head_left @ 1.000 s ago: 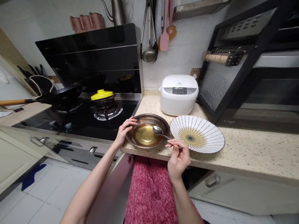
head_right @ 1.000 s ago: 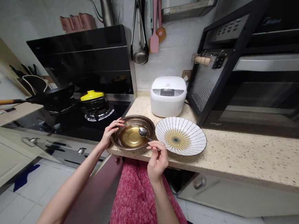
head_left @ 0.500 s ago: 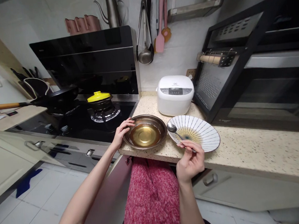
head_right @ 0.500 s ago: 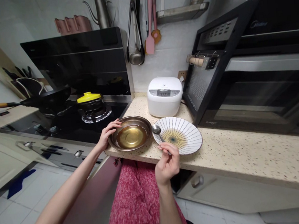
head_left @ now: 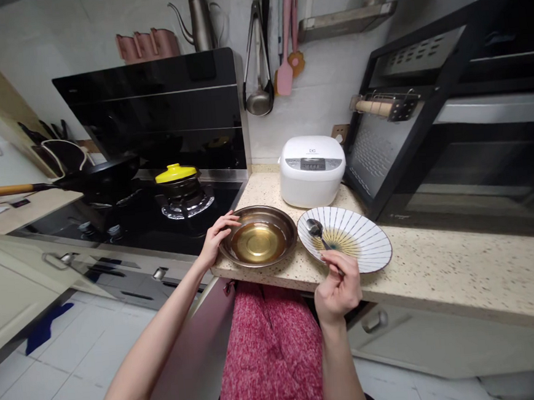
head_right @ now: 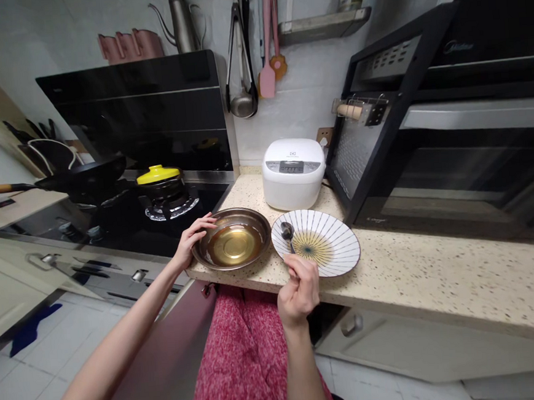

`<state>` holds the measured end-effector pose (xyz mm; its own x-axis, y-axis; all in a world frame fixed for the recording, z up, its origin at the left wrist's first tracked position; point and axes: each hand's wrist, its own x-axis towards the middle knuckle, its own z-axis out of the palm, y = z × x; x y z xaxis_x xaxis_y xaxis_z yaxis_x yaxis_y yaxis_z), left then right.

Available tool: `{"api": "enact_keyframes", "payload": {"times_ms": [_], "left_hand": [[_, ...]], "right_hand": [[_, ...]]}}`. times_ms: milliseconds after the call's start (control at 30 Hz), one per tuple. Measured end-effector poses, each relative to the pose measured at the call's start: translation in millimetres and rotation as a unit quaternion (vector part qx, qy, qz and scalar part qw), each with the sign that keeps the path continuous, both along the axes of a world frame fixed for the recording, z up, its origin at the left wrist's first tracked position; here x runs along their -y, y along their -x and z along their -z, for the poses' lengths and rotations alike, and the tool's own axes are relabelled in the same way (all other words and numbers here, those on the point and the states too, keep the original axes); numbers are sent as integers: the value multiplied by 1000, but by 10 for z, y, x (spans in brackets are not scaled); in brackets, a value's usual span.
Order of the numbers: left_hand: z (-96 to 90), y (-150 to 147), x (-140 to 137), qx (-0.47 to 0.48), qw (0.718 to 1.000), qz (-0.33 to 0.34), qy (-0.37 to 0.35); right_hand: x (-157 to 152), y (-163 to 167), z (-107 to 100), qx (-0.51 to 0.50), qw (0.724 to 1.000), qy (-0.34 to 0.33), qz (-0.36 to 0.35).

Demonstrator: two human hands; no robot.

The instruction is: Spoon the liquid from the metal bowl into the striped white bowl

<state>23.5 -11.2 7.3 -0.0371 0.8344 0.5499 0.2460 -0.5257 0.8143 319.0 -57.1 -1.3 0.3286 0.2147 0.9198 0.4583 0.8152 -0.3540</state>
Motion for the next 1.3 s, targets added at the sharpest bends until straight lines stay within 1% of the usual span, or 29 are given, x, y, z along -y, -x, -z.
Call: {"api": "enact_keyframes", "payload": {"times_ms": [67, 200, 300, 367, 433, 500, 567, 633, 700, 767, 933, 1033, 1200, 1300], "left_hand": [[-1, -1, 0, -4, 1000, -1, 1], [17, -2, -9, -5, 1000, 0, 0], [16, -2, 0, -14, 999, -18, -23], [-28, -7, 32, -38, 997, -46, -59], [-120, -27, 94, -83, 988, -73, -103], [-250, -79, 183, -162, 974, -86, -135], [-381, -172, 289, -241, 956, -64, -155], [-477, -300, 394, -314, 937, 0, -151], [-517, -443, 481, -363, 920, 41, -140], [-507, -577, 542, -382, 910, 41, -154], [-404, -789, 600, -391, 892, -14, -228], [-360, -852, 597, -373, 889, -37, -262], [-345, -892, 580, -340, 904, -12, -261], [-381, -877, 590, -319, 916, 0, -244]], "right_hand": [[35, 35, -15, -32, 999, 12, -19], [127, 150, -33, -100, 990, 59, -81], [176, 248, -29, -77, 987, 73, -121], [193, 309, -16, -45, 985, 79, -144], [202, 364, -3, -25, 982, 90, -164], [210, 415, 4, -14, 978, 103, -183], [219, 460, -2, -8, 973, 115, -200], [230, 498, -20, -2, 971, 120, -205], [242, 529, -46, 2, 974, 116, -195], [252, 554, -72, 11, 978, 103, -180], [262, 593, -105, 29, 981, 87, -172], [249, 596, -103, 26, 981, 87, -171], [201, 555, -74, 48, 984, 86, -151], [157, 508, -3, 57, 986, 90, -126]]}}
